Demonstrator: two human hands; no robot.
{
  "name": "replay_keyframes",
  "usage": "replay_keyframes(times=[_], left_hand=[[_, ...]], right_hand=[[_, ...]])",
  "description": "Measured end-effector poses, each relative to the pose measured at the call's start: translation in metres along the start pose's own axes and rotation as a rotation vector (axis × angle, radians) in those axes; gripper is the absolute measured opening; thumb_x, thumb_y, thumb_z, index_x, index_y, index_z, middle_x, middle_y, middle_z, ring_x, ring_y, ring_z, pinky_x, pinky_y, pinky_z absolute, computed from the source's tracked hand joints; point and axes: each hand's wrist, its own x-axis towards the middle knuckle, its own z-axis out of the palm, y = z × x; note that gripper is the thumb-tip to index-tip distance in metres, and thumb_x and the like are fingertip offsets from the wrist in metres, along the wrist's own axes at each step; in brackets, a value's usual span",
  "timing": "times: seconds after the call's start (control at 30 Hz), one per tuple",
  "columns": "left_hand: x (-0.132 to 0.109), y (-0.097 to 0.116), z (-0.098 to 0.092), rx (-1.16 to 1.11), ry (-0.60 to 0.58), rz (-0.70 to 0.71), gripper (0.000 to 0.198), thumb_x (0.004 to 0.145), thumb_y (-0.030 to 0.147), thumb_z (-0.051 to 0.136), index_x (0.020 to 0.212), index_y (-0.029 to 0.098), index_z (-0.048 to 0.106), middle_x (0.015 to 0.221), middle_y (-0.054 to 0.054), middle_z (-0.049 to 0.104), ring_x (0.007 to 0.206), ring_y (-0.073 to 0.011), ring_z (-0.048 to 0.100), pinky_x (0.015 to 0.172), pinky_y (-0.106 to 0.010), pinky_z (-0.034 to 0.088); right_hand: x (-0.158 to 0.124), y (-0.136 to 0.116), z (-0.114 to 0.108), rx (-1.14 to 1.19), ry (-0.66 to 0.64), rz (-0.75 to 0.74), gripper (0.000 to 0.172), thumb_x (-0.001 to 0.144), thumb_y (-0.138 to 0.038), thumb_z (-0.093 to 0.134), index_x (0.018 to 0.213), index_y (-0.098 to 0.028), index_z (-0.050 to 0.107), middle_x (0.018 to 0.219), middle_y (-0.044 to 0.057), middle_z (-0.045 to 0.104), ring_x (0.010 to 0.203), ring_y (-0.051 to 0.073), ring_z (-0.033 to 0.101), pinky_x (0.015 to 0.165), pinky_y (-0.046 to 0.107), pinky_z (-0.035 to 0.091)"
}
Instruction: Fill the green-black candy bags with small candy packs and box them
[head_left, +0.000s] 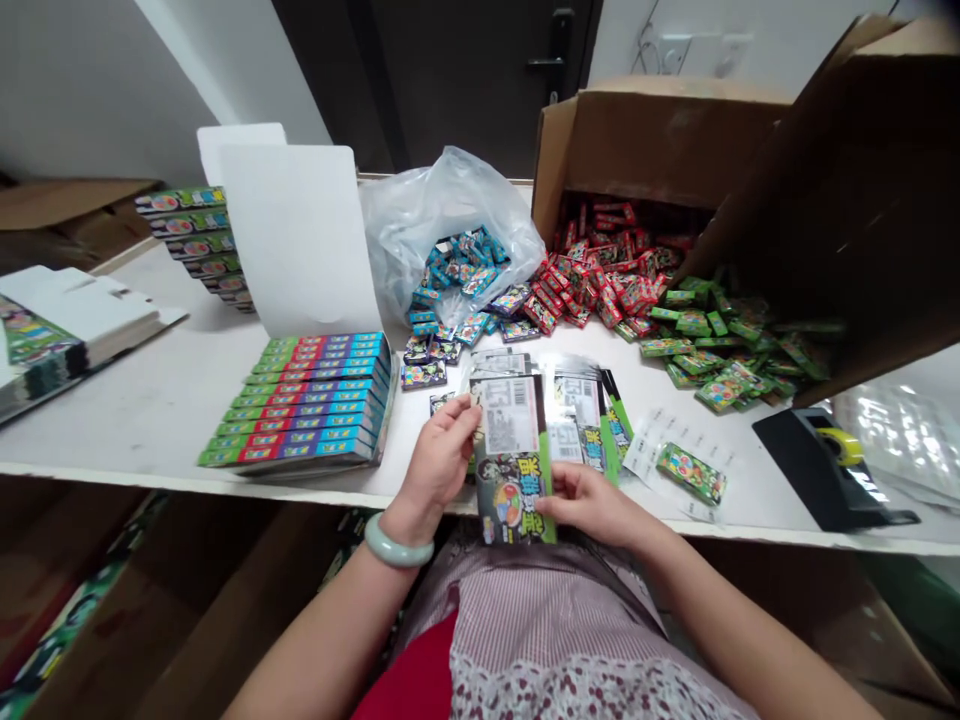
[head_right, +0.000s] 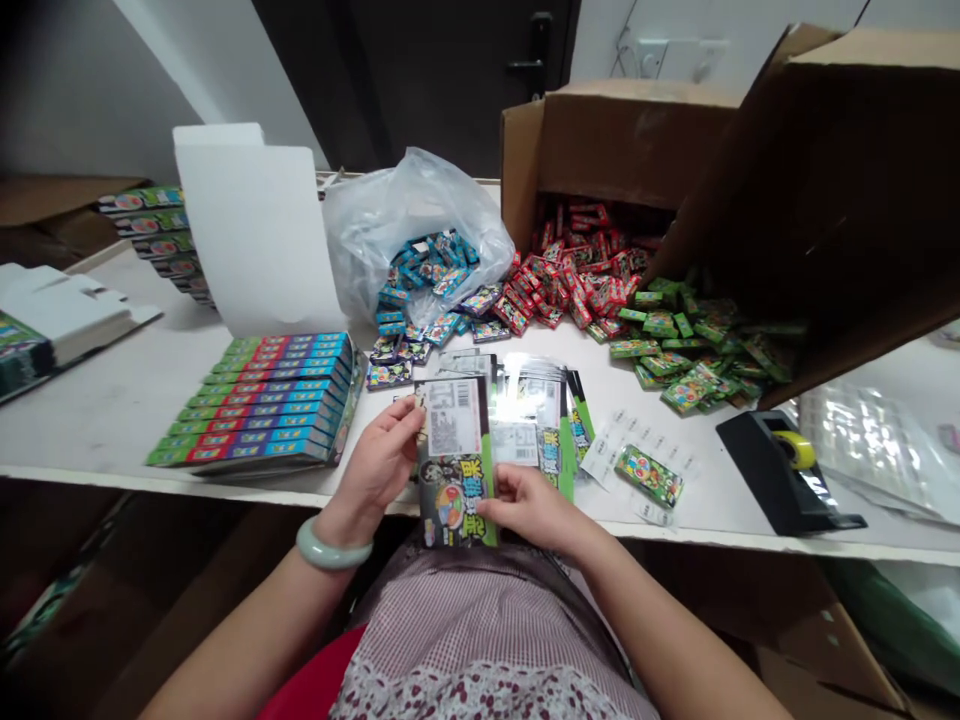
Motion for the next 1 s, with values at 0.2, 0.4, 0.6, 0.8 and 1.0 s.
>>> replay_keyframes(times=[0.2, 0.4, 0.6, 0.8, 1.0], left_hand=[[-0.008, -0.013, 0.015, 0.073, -0.046, 0.018, 0.034, 0.073, 0.030, 0.075, 0.102, 0.017, 0.063, 0.089, -0.003, 0.071, 0.080, -0.0135, 0.066, 0.071, -0.022, 0.051], [-0.019, -0.016, 0.012, 0.197, -0.157, 0.096, 0.058, 0.079, 0.023, 0.070, 0.132, 0.030, 0.046, 0.088, 0.002, 0.064, 0.080, -0.0113, 0.063, 0.076, -0.023, 0.052], [-0.026, 0.001, 0.002, 0.392, -0.255, 0.000, 0.045, 0.077, 0.023, 0.072, 0.119, 0.025, 0.057, 0.091, -0.003, 0.065, 0.085, -0.0167, 0.064, 0.073, -0.025, 0.052], [-0.024, 0.017, 0.016, 0.575, -0.153, 0.290, 0.008, 0.084, 0.025, 0.064, 0.086, 0.019, 0.069, 0.091, -0.005, 0.069, 0.088, -0.0161, 0.063, 0.079, -0.025, 0.049], [-0.018, 0.022, 0.023, 0.394, -0.168, 0.122, 0.017, 0.076, 0.023, 0.071, 0.093, 0.019, 0.069, 0.086, -0.005, 0.073, 0.078, -0.0153, 0.066, 0.070, -0.026, 0.052]], right_hand=[[-0.023, -0.021, -0.015, -0.195, 0.139, -0.151, 0.041, 0.079, -0.032, 0.068, 0.117, -0.024, 0.055, 0.115, 0.008, 0.065, 0.107, 0.023, 0.061, 0.097, 0.044, 0.047], [-0.020, -0.035, -0.019, -0.238, 0.558, -0.382, 0.058, 0.080, -0.033, 0.067, 0.129, -0.029, 0.037, 0.091, 0.001, 0.062, 0.077, 0.015, 0.063, 0.075, 0.034, 0.054], [-0.025, -0.036, -0.008, -0.379, 0.469, -0.362, 0.032, 0.088, -0.030, 0.057, 0.119, -0.026, 0.053, 0.091, 0.003, 0.063, 0.076, 0.014, 0.061, 0.068, 0.030, 0.052], [-0.025, -0.066, -0.014, -0.591, 0.486, -0.436, 0.014, 0.088, -0.029, 0.056, 0.078, -0.020, 0.059, 0.087, 0.005, 0.061, 0.083, 0.017, 0.058, 0.069, 0.030, 0.049], [-0.019, -0.069, -0.019, -0.369, 0.415, -0.349, 0.022, 0.084, -0.028, 0.062, 0.104, -0.023, 0.058, 0.087, 0.002, 0.060, 0.075, 0.014, 0.058, 0.058, 0.026, 0.050]])
